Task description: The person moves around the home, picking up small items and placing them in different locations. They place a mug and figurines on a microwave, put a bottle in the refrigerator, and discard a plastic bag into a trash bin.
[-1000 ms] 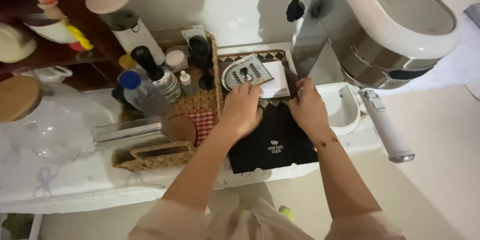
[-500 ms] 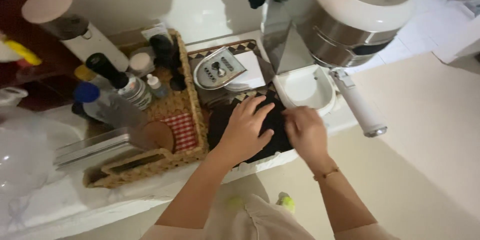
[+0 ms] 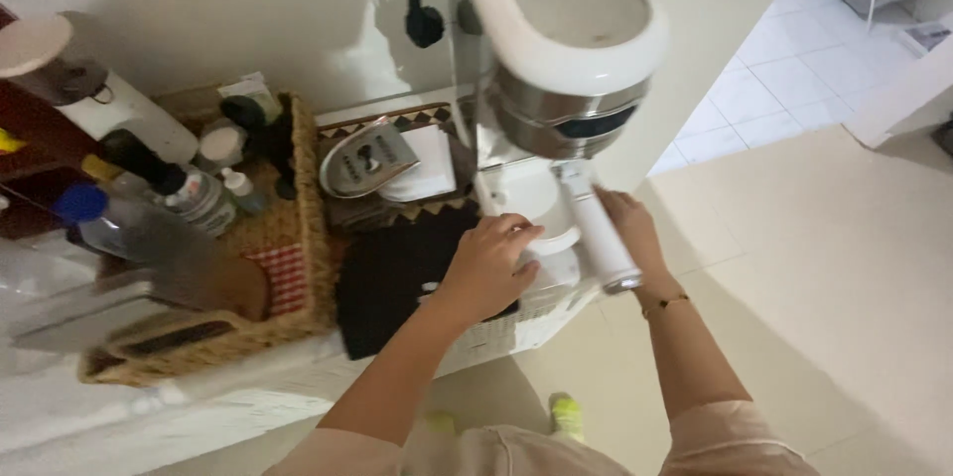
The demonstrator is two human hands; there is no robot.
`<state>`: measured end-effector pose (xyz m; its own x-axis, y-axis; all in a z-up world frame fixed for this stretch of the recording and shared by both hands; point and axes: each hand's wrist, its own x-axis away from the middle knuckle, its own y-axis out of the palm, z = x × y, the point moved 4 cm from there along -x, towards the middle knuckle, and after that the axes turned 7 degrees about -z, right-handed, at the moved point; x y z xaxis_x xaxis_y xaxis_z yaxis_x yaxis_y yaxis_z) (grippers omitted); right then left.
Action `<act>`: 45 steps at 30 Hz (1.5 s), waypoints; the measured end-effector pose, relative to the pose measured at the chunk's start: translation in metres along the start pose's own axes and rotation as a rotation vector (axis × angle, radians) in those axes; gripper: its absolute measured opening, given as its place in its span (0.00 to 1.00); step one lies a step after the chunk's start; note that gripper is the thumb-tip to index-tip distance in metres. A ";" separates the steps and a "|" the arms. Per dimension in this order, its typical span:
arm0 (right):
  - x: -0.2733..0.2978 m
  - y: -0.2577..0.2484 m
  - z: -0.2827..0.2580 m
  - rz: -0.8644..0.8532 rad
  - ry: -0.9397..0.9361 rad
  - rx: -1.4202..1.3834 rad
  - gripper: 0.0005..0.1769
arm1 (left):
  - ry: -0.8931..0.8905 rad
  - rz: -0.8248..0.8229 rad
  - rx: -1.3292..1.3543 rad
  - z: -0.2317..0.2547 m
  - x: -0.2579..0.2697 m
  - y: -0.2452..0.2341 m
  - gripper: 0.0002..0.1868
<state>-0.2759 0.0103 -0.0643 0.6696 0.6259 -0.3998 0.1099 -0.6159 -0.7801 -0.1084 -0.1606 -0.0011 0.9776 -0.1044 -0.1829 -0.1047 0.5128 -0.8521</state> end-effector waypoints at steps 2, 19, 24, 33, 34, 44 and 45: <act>0.008 -0.014 -0.008 -0.063 0.072 -0.043 0.21 | -0.065 0.011 -0.018 0.011 -0.019 0.014 0.24; -0.082 -0.051 0.109 -0.341 0.416 -1.134 0.10 | -0.277 0.432 0.056 0.080 -0.094 0.088 0.18; -0.110 -0.007 0.149 -0.204 0.515 -1.237 0.14 | -0.332 0.453 0.563 0.089 -0.115 0.090 0.20; -0.198 -0.059 0.077 -0.452 -0.196 -0.394 0.42 | -0.417 0.498 0.318 0.081 -0.169 0.117 0.27; -0.207 -0.037 0.090 -0.484 -0.220 -0.400 0.42 | -0.449 0.523 0.318 0.075 -0.176 0.120 0.27; -0.246 0.010 0.098 -0.786 -0.519 -0.338 0.31 | -0.898 0.665 -0.750 0.021 -0.255 0.122 0.40; -0.248 0.019 0.103 -0.774 -0.531 -0.343 0.27 | -0.905 0.664 -0.740 0.018 -0.257 0.121 0.42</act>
<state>-0.5154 -0.1071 -0.0297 -0.0821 0.9943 -0.0682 0.6390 0.0000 -0.7692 -0.3686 -0.0562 -0.0480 0.4496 0.7257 -0.5208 -0.3949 -0.3615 -0.8446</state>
